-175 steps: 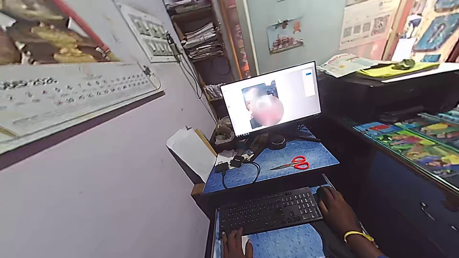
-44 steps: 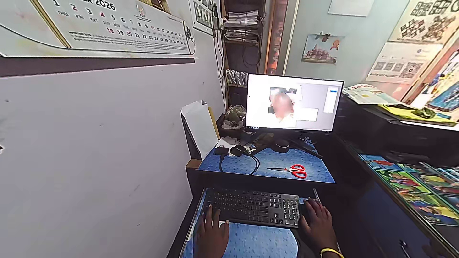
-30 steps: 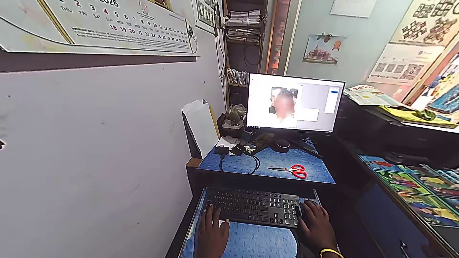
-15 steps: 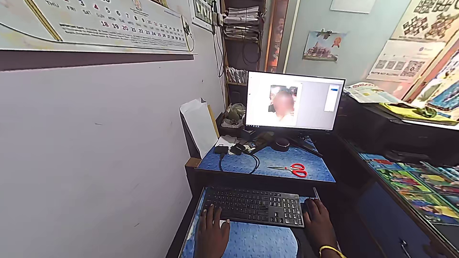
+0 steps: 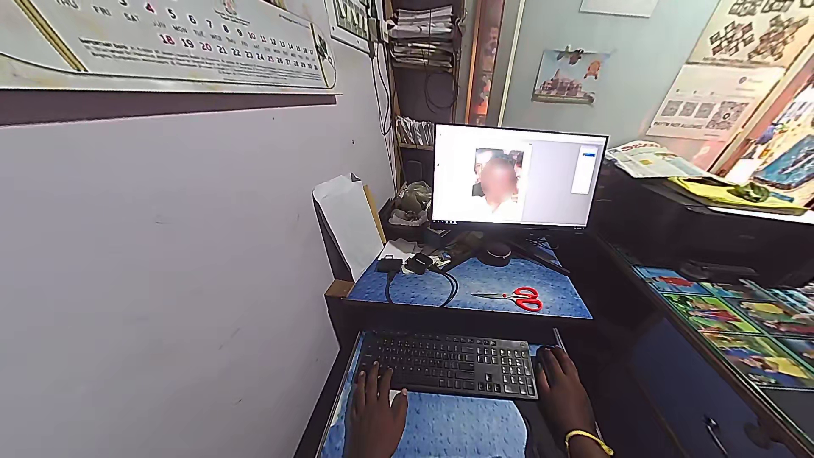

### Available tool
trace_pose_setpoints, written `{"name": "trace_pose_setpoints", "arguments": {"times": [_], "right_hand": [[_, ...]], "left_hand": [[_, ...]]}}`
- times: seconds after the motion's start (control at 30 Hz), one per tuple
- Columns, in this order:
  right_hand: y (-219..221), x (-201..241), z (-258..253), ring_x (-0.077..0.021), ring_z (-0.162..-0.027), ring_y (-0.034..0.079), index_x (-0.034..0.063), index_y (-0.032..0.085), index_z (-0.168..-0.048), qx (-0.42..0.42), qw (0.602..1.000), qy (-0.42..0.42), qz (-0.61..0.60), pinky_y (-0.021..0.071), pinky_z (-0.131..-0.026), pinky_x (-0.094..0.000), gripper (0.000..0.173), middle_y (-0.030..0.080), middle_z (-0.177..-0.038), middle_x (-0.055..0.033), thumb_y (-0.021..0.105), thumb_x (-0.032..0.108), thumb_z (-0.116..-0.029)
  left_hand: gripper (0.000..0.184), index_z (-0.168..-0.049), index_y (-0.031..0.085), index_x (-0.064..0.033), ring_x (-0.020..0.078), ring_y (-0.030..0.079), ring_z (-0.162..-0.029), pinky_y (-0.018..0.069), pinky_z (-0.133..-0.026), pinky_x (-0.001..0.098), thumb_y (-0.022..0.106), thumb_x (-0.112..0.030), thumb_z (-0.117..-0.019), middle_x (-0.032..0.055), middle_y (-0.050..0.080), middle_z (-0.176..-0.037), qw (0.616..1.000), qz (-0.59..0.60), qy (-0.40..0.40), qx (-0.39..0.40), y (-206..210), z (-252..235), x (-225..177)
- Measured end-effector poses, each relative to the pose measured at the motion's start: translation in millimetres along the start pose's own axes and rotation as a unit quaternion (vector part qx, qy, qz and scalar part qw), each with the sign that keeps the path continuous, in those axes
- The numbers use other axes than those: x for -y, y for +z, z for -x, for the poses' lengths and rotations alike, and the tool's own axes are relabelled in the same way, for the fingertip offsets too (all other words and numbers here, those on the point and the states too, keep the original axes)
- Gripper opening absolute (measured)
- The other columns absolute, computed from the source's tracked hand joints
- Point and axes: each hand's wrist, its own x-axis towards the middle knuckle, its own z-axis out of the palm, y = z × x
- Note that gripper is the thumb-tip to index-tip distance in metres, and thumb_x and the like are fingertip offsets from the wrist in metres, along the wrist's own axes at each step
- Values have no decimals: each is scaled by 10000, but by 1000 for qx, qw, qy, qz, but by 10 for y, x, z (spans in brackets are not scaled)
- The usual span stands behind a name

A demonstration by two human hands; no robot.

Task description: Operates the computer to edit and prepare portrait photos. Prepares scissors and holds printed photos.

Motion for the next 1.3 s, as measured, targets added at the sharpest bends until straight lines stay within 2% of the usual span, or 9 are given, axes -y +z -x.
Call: {"name": "trace_pose_setpoints", "arguments": {"times": [0.43,0.63,0.97,1.1,1.23,1.3], "right_hand": [[-13,7,-1,-308,-1439,471,146,636,-1395,7,1000,10,7,428,-1153,-483,470,514,-1529,-147,477,349,-1002],[-34,41,0,-361,-1421,476,116,637,-1381,-8,999,36,7,440,-1132,-514,463,502,-1516,-203,486,323,-995],[-2,-2,-1,-311,-1425,479,176,636,-1393,16,1000,21,9,454,-1123,-497,447,522,-1518,-132,505,340,-999],[10,-8,-4,-305,-1413,494,175,645,-1383,9,1000,11,9,453,-1125,-499,447,544,-1494,-131,512,342,-991],[-15,0,-4,-307,-1398,511,160,630,-1396,10,1000,-8,5,450,-1126,-506,486,557,-1484,-123,553,318,-943],[-40,2,5,-295,-1368,539,166,655,-1364,7,1000,-27,12,460,-1112,-495,503,581,-1458,-103,527,334,-907]], "left_hand": [[629,-1387,625,-191,435,325,-1492,313,-1151,618,368,-573,-959,136,417,-1601,1000,-6,12,-23,45,9,7],[634,-1383,629,-190,440,340,-1484,317,-1150,620,363,-580,-960,140,423,-1597,999,-7,17,-30,71,6,27],[641,-1389,624,-213,427,338,-1488,313,-1162,603,356,-607,-960,111,411,-1609,999,-14,17,-30,98,9,55],[635,-1397,620,-214,424,329,-1494,315,-1159,608,362,-592,-956,115,407,-1612,999,-16,15,-26,91,8,47],[629,-1398,620,-221,424,331,-1493,321,-1157,601,366,-591,-957,108,407,-1613,1000,-16,11,-24,72,4,39],[628,-1394,624,-214,425,333,-1492,321,-1157,604,370,-585,-955,111,409,-1611,1000,-14,9,-26,69,6,26]]}}
